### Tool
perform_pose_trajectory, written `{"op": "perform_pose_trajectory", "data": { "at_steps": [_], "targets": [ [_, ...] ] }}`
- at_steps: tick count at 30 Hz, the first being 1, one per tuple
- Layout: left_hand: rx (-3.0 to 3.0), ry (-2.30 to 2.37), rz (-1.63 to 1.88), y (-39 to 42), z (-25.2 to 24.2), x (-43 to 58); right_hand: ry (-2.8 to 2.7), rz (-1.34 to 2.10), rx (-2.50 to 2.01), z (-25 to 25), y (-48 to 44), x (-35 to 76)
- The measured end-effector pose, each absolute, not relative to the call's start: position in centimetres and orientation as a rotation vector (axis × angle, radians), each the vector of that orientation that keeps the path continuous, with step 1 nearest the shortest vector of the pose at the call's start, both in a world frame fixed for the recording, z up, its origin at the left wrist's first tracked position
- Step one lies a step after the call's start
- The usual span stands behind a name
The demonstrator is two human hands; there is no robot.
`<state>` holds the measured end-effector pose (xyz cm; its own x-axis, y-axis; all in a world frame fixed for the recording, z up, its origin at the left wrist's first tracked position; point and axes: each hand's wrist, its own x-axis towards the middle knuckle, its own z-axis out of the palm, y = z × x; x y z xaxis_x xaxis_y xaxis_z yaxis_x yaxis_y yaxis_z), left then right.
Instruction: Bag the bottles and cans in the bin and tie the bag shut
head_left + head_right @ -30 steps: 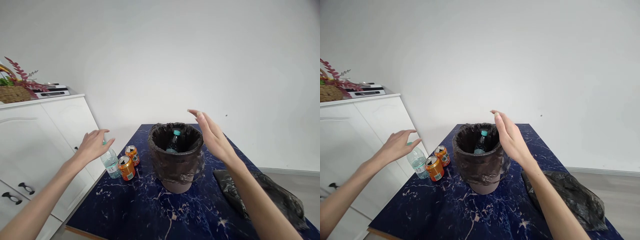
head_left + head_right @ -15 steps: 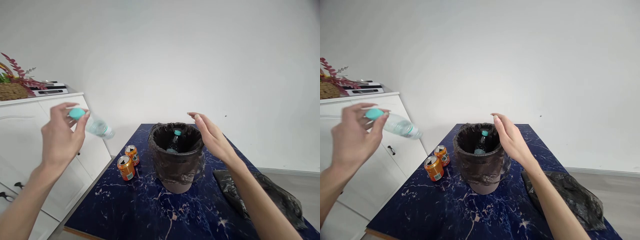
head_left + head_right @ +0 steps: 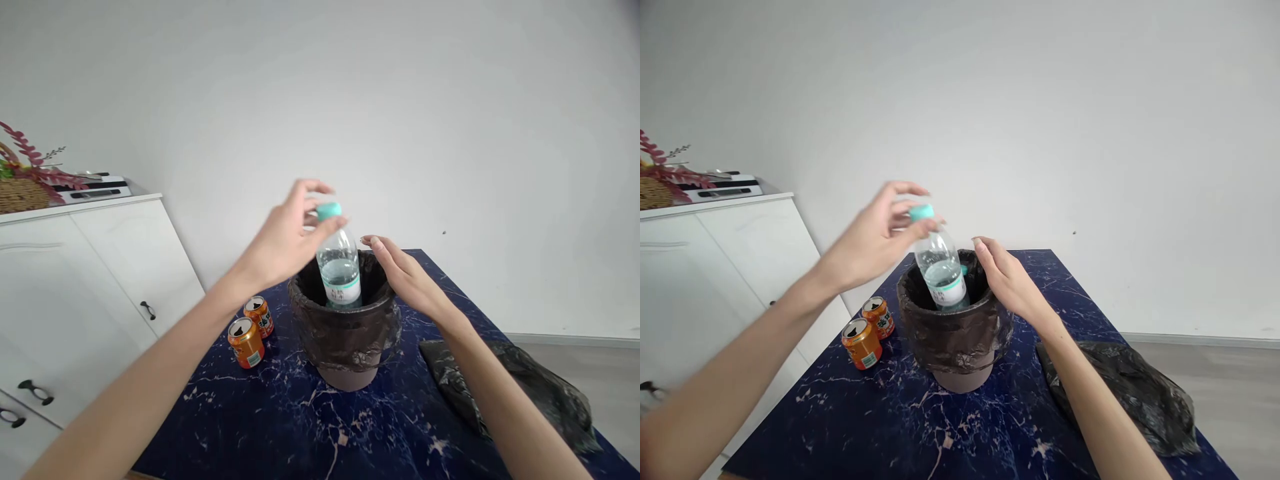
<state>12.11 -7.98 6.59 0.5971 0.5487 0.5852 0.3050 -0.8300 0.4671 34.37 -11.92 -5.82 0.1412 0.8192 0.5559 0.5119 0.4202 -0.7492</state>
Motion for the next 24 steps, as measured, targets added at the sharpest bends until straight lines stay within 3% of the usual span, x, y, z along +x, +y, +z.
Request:
{"op": "perform_pose_trajectory", "data": {
  "at_steps": [6, 14, 17, 24],
  "targets": [
    [2.667, 0.719, 0.551, -5.9, 3.3, 16.2, -1.576, 0.397, -1.165, -5.9, -11.6, 35.0],
    [2.79, 0.752, 0.14, -3.6, 0.3, 18.4, -1.526, 0.404, -1.218, -6.1, -11.3, 35.7],
    [2.773, 0.734, 0.271, -3.4, 0.3, 18.3, -1.542, 0.352, -1.228, -5.8, -11.4, 35.7],
    [2.624, 0.972, 1.04, -2.6, 1.9, 12.3, -1.673, 0.231, -1.244, -5.0, -12.5, 35.2]
  ]
}}
